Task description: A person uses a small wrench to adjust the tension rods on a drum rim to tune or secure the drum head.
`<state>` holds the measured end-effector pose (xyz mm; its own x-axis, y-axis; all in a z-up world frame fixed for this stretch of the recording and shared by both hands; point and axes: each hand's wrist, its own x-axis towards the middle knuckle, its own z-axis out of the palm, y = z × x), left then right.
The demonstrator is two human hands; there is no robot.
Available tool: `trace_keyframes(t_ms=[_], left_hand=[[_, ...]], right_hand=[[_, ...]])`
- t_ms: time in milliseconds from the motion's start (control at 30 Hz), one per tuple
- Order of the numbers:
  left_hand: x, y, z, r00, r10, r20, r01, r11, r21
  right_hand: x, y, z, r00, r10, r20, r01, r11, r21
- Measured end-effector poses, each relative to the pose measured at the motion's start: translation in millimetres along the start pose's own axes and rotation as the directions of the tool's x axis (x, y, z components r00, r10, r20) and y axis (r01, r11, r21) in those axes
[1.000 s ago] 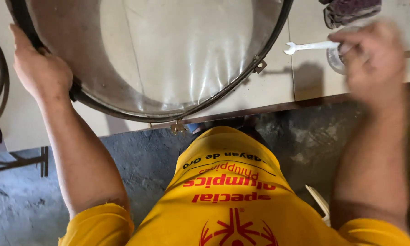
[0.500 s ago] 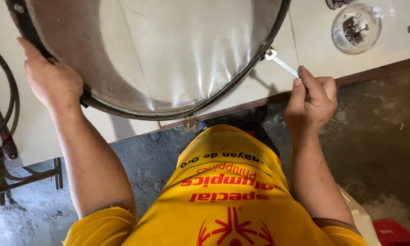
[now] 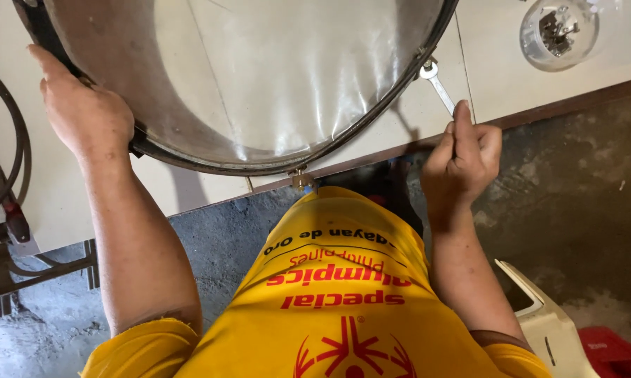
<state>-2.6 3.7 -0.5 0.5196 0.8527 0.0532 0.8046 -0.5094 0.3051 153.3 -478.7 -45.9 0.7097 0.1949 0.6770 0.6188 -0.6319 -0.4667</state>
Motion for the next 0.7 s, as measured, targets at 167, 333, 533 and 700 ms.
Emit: trace_keyframes(t_ms=[167, 333, 533, 700], left_hand=[[-0.7, 7.3, -4.4, 0.998, -0.051, 0.027, 0.05, 0.999, 0.012], [-1.4, 4.4, -4.6, 0.999, -0.028, 0.031, 0.028, 1.0, -0.007], [-1.6, 6.8, -3.8, 0.998, -0.052, 0.027, 0.052, 0.999, -0.004], [-1.2, 8.0, -4.1, 0.998, -0.053, 0.041, 0.052, 0.998, 0.016]], right_hand=[[-15.3, 46.7, 17.1, 1.0, -0.017, -0.022, 0.02, 0.989, 0.146], [1.6, 32.6, 4.6, 0.999, -0.033, 0.022, 0.03, 0.992, 0.125], [6.1, -31.5, -9.2, 0.991, 0.027, 0.132, -0.02, 0.998, -0.055], [10.0, -50.9, -13.7, 0.972, 0.075, 0.221, -0.062, 0.996, -0.066]])
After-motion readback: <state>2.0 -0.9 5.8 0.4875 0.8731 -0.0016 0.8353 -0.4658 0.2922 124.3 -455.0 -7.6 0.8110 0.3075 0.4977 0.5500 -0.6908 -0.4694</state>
